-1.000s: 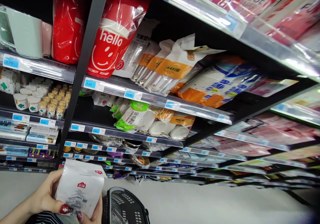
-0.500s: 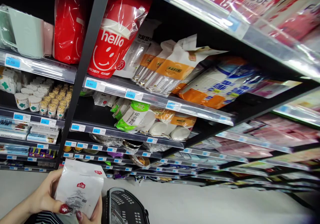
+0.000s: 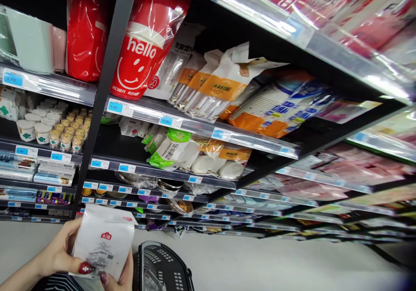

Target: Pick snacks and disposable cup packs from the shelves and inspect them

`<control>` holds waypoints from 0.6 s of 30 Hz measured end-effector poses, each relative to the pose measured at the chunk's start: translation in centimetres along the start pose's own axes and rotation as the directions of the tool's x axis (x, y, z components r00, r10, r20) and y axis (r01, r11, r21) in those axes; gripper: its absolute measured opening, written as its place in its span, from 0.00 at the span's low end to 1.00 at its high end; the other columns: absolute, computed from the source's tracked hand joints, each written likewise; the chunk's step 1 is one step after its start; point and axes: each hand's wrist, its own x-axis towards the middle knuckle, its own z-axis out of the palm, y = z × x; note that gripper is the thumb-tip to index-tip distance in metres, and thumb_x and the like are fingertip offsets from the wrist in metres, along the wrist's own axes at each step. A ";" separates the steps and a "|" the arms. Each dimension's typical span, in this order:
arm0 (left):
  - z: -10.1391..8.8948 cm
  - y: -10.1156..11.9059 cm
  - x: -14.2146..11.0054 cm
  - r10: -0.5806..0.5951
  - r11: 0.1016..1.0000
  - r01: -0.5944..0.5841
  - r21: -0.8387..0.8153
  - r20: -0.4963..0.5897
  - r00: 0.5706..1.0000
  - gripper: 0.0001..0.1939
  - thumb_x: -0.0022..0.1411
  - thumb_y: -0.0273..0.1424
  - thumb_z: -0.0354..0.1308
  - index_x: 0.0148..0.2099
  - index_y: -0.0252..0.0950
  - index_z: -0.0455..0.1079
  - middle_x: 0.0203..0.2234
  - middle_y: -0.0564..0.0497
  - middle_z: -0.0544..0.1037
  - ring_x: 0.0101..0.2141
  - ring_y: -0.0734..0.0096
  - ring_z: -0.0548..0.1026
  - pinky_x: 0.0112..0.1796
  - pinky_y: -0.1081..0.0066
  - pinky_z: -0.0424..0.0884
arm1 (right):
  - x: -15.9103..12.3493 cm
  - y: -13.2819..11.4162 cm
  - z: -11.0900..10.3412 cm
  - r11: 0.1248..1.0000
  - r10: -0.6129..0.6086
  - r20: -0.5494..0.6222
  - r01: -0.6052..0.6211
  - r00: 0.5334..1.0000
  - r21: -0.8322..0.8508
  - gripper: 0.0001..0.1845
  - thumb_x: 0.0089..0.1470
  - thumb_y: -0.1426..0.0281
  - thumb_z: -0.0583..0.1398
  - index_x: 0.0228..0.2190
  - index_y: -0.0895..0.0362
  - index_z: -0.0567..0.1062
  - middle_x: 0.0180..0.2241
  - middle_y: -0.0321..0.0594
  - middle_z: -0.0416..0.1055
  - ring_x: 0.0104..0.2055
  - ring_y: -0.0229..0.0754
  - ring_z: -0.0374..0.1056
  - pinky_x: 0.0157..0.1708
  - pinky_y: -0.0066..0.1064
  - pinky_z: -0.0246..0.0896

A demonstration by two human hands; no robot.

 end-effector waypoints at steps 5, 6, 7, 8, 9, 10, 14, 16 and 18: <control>0.9 0.1 1.0 -0.068 0.997 0.060 -0.055 -0.159 0.985 0.25 0.36 0.29 0.70 0.42 0.34 0.76 0.33 0.46 0.82 0.38 0.52 0.77 0.37 0.66 0.71 | 0.6 -0.1 1.1 0.964 0.114 -0.041 -0.101 0.993 0.247 0.42 0.33 0.59 0.71 0.51 0.52 0.65 0.47 0.46 0.73 0.48 0.53 0.69 0.47 0.43 0.65; 1.0 0.0 1.2 -0.112 0.992 0.096 -0.084 -0.211 0.971 0.24 0.37 0.29 0.69 0.42 0.34 0.75 0.33 0.46 0.82 0.38 0.53 0.77 0.36 0.66 0.71 | 0.7 -0.1 1.2 0.961 0.131 -0.053 -0.114 0.990 0.253 0.39 0.36 0.60 0.70 0.51 0.51 0.65 0.48 0.46 0.72 0.49 0.52 0.69 0.47 0.42 0.66; 1.1 -0.1 1.4 -0.154 0.985 0.128 -0.113 -0.261 0.953 0.23 0.38 0.29 0.69 0.41 0.35 0.75 0.34 0.46 0.82 0.38 0.53 0.78 0.36 0.66 0.72 | 0.9 0.0 1.2 0.959 0.148 -0.051 -0.131 0.988 0.250 0.36 0.39 0.60 0.68 0.50 0.51 0.66 0.49 0.46 0.71 0.50 0.52 0.68 0.46 0.42 0.66; 1.2 -0.2 1.6 -0.187 0.979 0.152 -0.136 -0.305 0.934 0.21 0.38 0.29 0.69 0.40 0.35 0.75 0.34 0.46 0.82 0.38 0.53 0.78 0.36 0.65 0.72 | 1.0 0.1 1.1 0.959 0.164 -0.036 -0.150 0.986 0.242 0.35 0.41 0.60 0.67 0.51 0.52 0.66 0.50 0.46 0.71 0.50 0.51 0.68 0.46 0.42 0.67; 1.2 -0.3 1.7 -0.207 0.975 0.164 -0.152 -0.335 0.919 0.20 0.38 0.29 0.69 0.39 0.35 0.75 0.34 0.46 0.82 0.38 0.53 0.78 0.36 0.65 0.72 | 1.1 0.2 0.9 0.958 0.177 -0.013 -0.170 0.984 0.232 0.34 0.43 0.59 0.67 0.51 0.52 0.66 0.50 0.46 0.71 0.50 0.51 0.68 0.45 0.41 0.67; 1.2 -0.4 1.8 -0.216 0.972 0.168 -0.163 -0.349 0.912 0.19 0.38 0.29 0.69 0.38 0.35 0.75 0.34 0.46 0.82 0.38 0.53 0.78 0.36 0.65 0.72 | 1.2 0.3 0.6 0.957 0.188 0.015 -0.186 0.982 0.224 0.34 0.44 0.59 0.66 0.52 0.52 0.65 0.50 0.46 0.70 0.50 0.51 0.68 0.45 0.41 0.67; 0.9 -1.0 2.1 -0.217 0.970 0.167 -0.176 -0.321 0.922 0.21 0.36 0.29 0.70 0.37 0.34 0.75 0.34 0.44 0.82 0.39 0.50 0.78 0.37 0.63 0.73 | 1.3 0.4 0.0 0.984 0.129 0.044 -0.134 0.991 0.117 0.32 0.47 0.59 0.64 0.52 0.51 0.64 0.52 0.42 0.69 0.53 0.47 0.66 0.50 0.38 0.63; 0.4 -1.3 2.3 -0.236 0.967 0.188 -0.170 -0.330 0.914 0.21 0.36 0.30 0.71 0.37 0.33 0.75 0.32 0.44 0.82 0.37 0.50 0.79 0.36 0.63 0.73 | 1.1 0.2 0.1 0.999 0.045 0.010 -0.044 0.999 -0.031 0.31 0.47 0.59 0.64 0.52 0.53 0.65 0.52 0.42 0.69 0.53 0.46 0.65 0.51 0.34 0.62; -0.1 -1.5 2.5 -0.259 0.964 0.214 -0.159 -0.368 0.893 0.20 0.35 0.29 0.71 0.35 0.32 0.75 0.29 0.45 0.82 0.34 0.51 0.79 0.35 0.63 0.73 | 1.0 0.3 0.4 0.988 -0.026 0.004 0.026 1.000 -0.150 0.33 0.46 0.58 0.65 0.52 0.55 0.65 0.51 0.43 0.70 0.52 0.45 0.66 0.49 0.31 0.62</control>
